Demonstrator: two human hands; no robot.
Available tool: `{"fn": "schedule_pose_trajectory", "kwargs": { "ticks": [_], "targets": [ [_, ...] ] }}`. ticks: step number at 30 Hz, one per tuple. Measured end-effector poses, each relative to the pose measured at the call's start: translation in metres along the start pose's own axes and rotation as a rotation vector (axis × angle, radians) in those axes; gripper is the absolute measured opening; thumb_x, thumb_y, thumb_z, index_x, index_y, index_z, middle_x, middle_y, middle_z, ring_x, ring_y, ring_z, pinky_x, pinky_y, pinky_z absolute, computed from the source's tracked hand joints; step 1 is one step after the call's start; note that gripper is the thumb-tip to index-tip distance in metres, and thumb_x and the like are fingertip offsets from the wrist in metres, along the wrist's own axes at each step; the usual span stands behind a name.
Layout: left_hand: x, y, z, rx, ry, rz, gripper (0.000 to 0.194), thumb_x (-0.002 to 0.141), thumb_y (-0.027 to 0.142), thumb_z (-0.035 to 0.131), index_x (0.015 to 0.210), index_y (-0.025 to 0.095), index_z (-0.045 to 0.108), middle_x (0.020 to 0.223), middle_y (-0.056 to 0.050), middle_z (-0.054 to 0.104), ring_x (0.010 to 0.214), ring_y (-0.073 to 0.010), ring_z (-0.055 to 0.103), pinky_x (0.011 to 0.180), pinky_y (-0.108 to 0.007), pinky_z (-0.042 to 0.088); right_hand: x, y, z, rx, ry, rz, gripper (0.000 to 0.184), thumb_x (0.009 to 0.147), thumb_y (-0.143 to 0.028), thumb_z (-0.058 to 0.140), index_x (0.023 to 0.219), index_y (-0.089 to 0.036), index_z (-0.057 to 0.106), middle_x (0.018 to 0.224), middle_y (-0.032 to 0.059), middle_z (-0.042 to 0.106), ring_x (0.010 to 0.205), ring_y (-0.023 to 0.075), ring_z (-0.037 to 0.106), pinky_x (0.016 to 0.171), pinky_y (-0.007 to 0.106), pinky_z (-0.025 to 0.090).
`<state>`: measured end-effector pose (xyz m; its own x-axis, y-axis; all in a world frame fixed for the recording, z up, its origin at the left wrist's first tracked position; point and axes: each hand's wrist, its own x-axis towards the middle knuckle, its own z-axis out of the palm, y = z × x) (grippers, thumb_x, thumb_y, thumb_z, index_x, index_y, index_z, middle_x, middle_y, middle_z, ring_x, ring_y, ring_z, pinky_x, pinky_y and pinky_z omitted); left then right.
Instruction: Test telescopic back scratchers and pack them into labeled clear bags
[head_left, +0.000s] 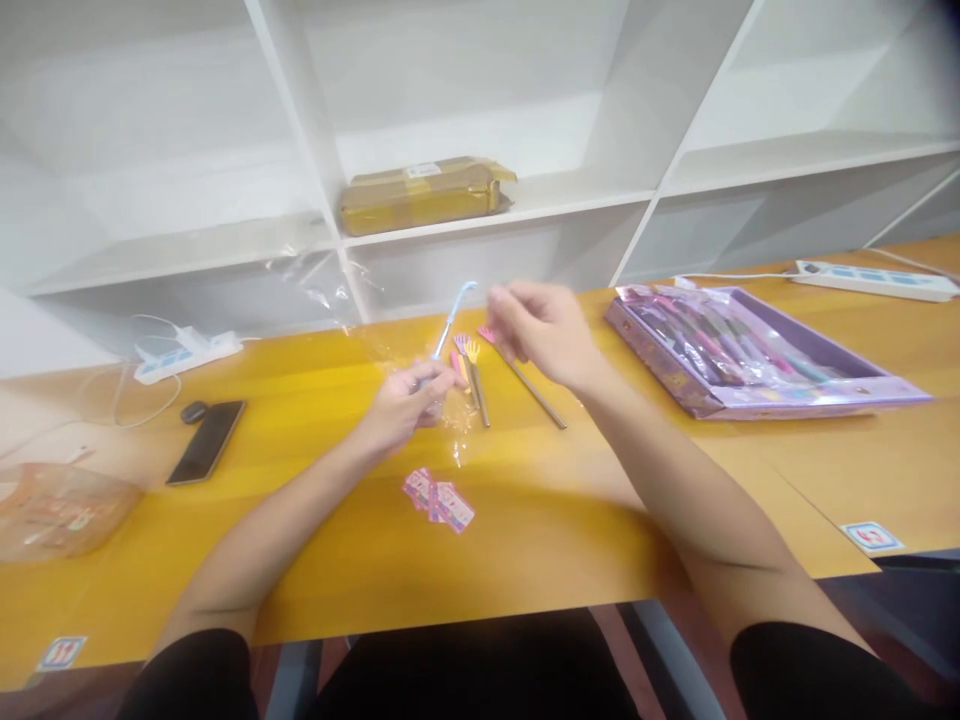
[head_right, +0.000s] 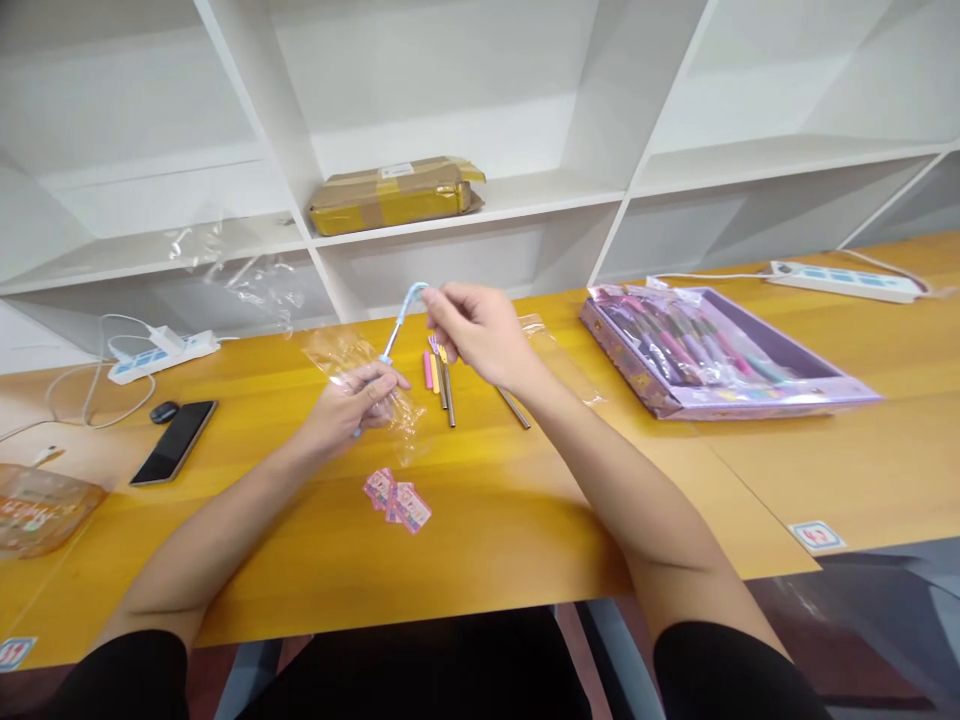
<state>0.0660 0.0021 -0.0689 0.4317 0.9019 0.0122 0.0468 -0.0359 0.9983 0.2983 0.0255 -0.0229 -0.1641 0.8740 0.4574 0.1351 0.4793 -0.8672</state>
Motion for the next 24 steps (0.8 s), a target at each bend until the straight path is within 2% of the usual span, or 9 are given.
{"fn": "schedule_pose_trajectory", "kwargs": {
  "ticks": [2,4,8,11,13,16,18,21,24],
  "targets": [
    [-0.001,0.0,0.002,-0.047,0.04,0.017,0.052,0.087,0.071,0.083,0.097,0.021,0.073,0.068,0.008,0.029,0.057,-0.0083,0.023,0.054,-0.024,0.022,0.001,0.0,0.002,-0.048,-0.191,0.112,0.06,0.098,-0.081,0.072,0.084,-0.022,0.068,0.071,0.0017,0.068,0.054,0.0125,0.058,0.049,0.03,0.044],
    [-0.002,-0.003,0.004,-0.055,0.037,0.026,0.053,0.088,0.072,0.082,0.098,0.021,0.074,0.067,0.008,0.029,0.056,-0.0083,0.023,0.053,-0.025,0.023,0.0,0.002,0.011,-0.014,-0.295,0.182,0.057,0.094,-0.078,0.078,0.092,-0.022,0.071,0.077,0.0028,0.073,0.058,0.0135,0.062,0.052,0.03,0.049],
    [-0.004,-0.01,0.007,0.04,-0.041,0.053,0.054,0.092,0.075,0.077,0.1,0.022,0.077,0.065,0.006,0.037,0.056,-0.0095,0.032,0.055,-0.025,0.031,-0.003,0.014,0.038,0.125,-0.303,0.207,0.052,0.091,-0.074,0.082,0.093,-0.023,0.068,0.066,-0.0023,0.064,0.06,0.0156,0.062,0.058,0.031,0.051],
    [-0.002,-0.01,0.006,0.126,0.036,0.125,0.044,0.097,0.065,0.077,0.099,0.021,0.079,0.079,-0.001,0.061,0.074,-0.0137,0.056,0.068,-0.026,0.048,-0.004,0.022,0.046,0.159,-0.176,0.126,0.05,0.097,-0.073,0.075,0.091,-0.024,0.066,0.076,-0.0006,0.067,0.067,0.0156,0.062,0.064,0.032,0.053],
    [0.001,-0.007,0.002,0.105,0.131,0.18,0.035,0.1,0.055,0.076,0.1,0.02,0.079,0.1,-0.006,0.074,0.096,-0.0172,0.067,0.086,-0.029,0.057,-0.002,0.023,0.041,0.11,0.004,0.01,0.048,0.102,-0.071,0.069,0.092,-0.024,0.069,0.089,0.0029,0.071,0.078,0.0171,0.066,0.074,0.034,0.057],
    [0.006,0.0,-0.007,-0.029,0.246,0.238,0.027,0.103,0.047,0.075,0.104,0.021,0.077,0.121,-0.009,0.077,0.112,-0.0186,0.071,0.098,-0.033,0.062,-0.001,0.015,0.023,0.026,0.263,-0.159,0.047,0.109,-0.07,0.06,0.104,-0.025,0.075,0.096,0.0053,0.07,0.09,0.0198,0.067,0.082,0.035,0.057],
    [0.009,0.004,-0.014,-0.107,0.32,0.307,0.03,0.102,0.05,0.078,0.104,0.021,0.076,0.123,-0.009,0.076,0.11,-0.0188,0.073,0.094,-0.033,0.066,-0.004,0.005,0.01,-0.002,0.304,-0.238,0.049,0.111,-0.071,0.057,0.114,-0.026,0.075,0.087,0.003,0.063,0.081,0.0186,0.062,0.075,0.033,0.054],
    [0.011,0.01,-0.025,-0.187,0.395,0.422,0.036,0.097,0.057,0.084,0.103,0.022,0.076,0.113,-0.007,0.076,0.101,-0.0179,0.074,0.085,-0.032,0.069,-0.016,-0.013,-0.002,-0.05,0.104,-0.285,0.048,0.116,-0.068,0.05,0.121,-0.026,0.073,0.071,-0.0032,0.047,0.062,0.015,0.046,0.062,0.03,0.043],
    [0.008,0.02,-0.032,-0.242,0.433,0.493,0.034,0.095,0.056,0.087,0.104,0.025,0.078,0.099,-0.003,0.073,0.088,-0.015,0.074,0.075,-0.027,0.068,-0.029,-0.026,-0.003,-0.225,-0.269,-0.285,0.042,0.122,-0.053,0.045,0.118,-0.024,0.075,0.07,-0.0035,0.051,0.063,0.0137,0.046,0.065,0.03,0.039]
  ]
}}
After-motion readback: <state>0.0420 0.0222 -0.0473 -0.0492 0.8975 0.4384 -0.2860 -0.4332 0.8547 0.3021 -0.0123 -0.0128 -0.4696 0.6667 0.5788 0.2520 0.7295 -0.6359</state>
